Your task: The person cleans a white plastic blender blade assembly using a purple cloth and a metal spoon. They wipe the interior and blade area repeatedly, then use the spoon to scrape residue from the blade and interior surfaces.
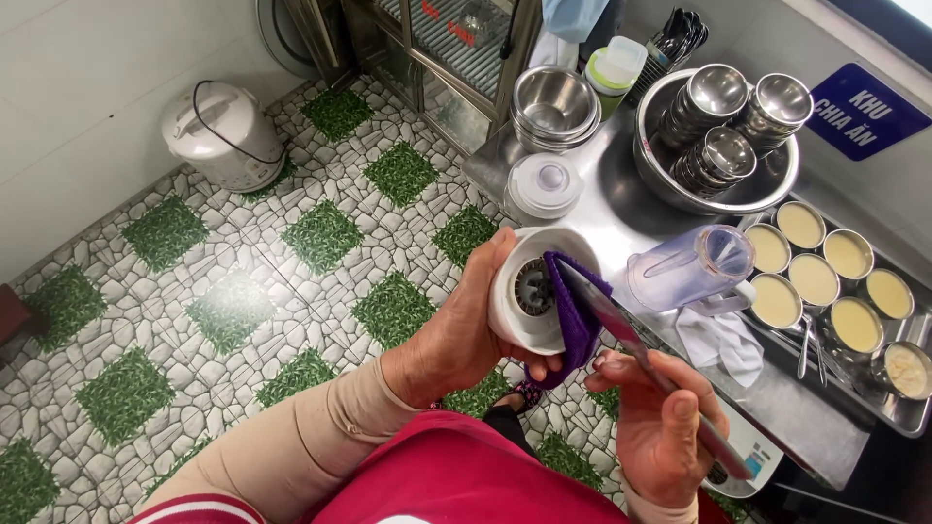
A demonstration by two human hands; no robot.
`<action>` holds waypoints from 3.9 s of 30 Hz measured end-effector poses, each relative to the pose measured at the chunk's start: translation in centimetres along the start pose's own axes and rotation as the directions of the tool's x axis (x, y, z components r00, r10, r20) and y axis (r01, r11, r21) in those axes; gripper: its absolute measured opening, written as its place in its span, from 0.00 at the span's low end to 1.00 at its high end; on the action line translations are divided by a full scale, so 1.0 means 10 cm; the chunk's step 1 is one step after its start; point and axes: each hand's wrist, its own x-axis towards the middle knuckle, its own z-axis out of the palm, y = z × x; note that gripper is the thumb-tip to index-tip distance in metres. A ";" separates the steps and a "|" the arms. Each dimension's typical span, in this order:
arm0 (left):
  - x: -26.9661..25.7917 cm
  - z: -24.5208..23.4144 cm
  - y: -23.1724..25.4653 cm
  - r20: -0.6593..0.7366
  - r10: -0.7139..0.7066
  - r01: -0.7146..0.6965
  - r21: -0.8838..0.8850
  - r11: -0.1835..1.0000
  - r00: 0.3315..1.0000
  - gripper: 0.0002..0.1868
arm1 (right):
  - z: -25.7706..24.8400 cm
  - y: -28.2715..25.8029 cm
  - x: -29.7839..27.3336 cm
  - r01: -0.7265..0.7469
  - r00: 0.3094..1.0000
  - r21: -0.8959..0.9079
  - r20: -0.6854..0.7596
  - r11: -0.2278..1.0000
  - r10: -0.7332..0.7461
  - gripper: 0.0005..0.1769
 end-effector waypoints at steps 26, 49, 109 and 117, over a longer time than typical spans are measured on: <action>0.04 -0.12 -0.06 0.162 0.100 -0.052 -0.276 0.960 0.982 0.41 | 0.00 0.16 0.02 -0.192 0.921 0.554 -0.182 0.810 0.343 0.18; 0.01 -0.41 0.08 0.362 0.098 0.003 -0.269 0.963 0.927 0.42 | 0.22 -0.08 0.17 -0.256 0.843 0.628 -0.226 0.735 0.487 0.14; 2.47 0.32 0.36 -0.020 0.149 -0.151 -0.146 0.978 0.989 0.37 | -1.40 1.13 2.76 -0.347 0.844 0.829 0.072 0.438 0.532 0.14; 2.40 0.19 0.50 -0.010 0.140 -0.140 -0.130 0.982 0.990 0.38 | -1.34 0.80 2.67 -0.117 0.982 0.196 0.172 0.974 0.083 0.21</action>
